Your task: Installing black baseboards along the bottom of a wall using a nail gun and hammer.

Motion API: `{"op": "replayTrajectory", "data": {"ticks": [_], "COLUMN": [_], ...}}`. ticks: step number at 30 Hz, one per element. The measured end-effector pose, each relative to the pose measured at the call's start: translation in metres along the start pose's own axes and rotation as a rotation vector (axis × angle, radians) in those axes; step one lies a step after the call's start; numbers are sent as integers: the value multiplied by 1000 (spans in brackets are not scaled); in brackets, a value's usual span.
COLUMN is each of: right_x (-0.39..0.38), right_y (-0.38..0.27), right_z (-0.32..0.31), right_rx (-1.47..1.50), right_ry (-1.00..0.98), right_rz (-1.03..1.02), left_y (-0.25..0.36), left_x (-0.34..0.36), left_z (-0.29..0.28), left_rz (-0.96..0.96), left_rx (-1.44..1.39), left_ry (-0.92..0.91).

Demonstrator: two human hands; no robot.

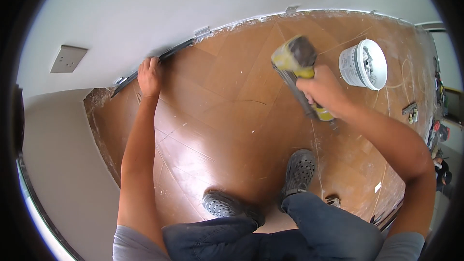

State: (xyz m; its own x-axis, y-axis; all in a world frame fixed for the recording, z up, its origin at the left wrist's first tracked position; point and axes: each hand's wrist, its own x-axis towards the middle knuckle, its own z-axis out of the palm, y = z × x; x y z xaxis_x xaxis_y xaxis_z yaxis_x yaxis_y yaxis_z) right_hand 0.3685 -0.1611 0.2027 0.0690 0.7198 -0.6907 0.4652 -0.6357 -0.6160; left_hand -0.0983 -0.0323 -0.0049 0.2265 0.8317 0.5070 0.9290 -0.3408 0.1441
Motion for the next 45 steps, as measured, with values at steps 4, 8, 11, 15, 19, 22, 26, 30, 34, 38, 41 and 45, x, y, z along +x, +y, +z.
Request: {"op": "replayTrajectory", "data": {"ticks": [4, 8, 11, 15, 19, 22, 26, 30, 34, 38, 41, 45], "right_x": [34, 86, 120, 150, 163, 169, 175, 174, 173, 174, 174, 174], "right_y": [4, 14, 5, -7, -8, -9, -16, -17, -18, -19, -20, -20], "right_z": [45, 144, 203, 225, 225, 229, 236, 238, 237, 238, 239, 239], "right_rx": [881, 1361, 1553, 1672, 1586, 1613, 1647, 1640, 1633, 1618, 1610, 1609], "right_ry": [-195, -320, -380, -365, -306, -322, -329, -310, -347, -329, -314, -283], "right_rz": [106, -81, -133, -120, -70, -59, -68, -36, -72, -84, -86, -70], "left_y": [-3, 18, 54, 63, 59, 68, 76, 73, 70, 69, 67, 67], "left_x": [-19, -36, -49, -42, -38, -43, -42, -43, -46, -48, -48, -48], "left_z": [-20, -38, -37, -35, -30, -24, -19, -20, -18, -16, -14, -12], "left_rz": [87, 84, -241, -908, -963, -892, -1083, -1128, -1127, -1141, -1144, -1152], "left_rx": [-23, -10, -499, -1350, -1520, -1403, -1615, -1617, -1658, -1655, -1656, -1641], "left_ry": [-134, -150, -235, -354, -484, -501, -303, -279, -279, -258, -252, -242]}}
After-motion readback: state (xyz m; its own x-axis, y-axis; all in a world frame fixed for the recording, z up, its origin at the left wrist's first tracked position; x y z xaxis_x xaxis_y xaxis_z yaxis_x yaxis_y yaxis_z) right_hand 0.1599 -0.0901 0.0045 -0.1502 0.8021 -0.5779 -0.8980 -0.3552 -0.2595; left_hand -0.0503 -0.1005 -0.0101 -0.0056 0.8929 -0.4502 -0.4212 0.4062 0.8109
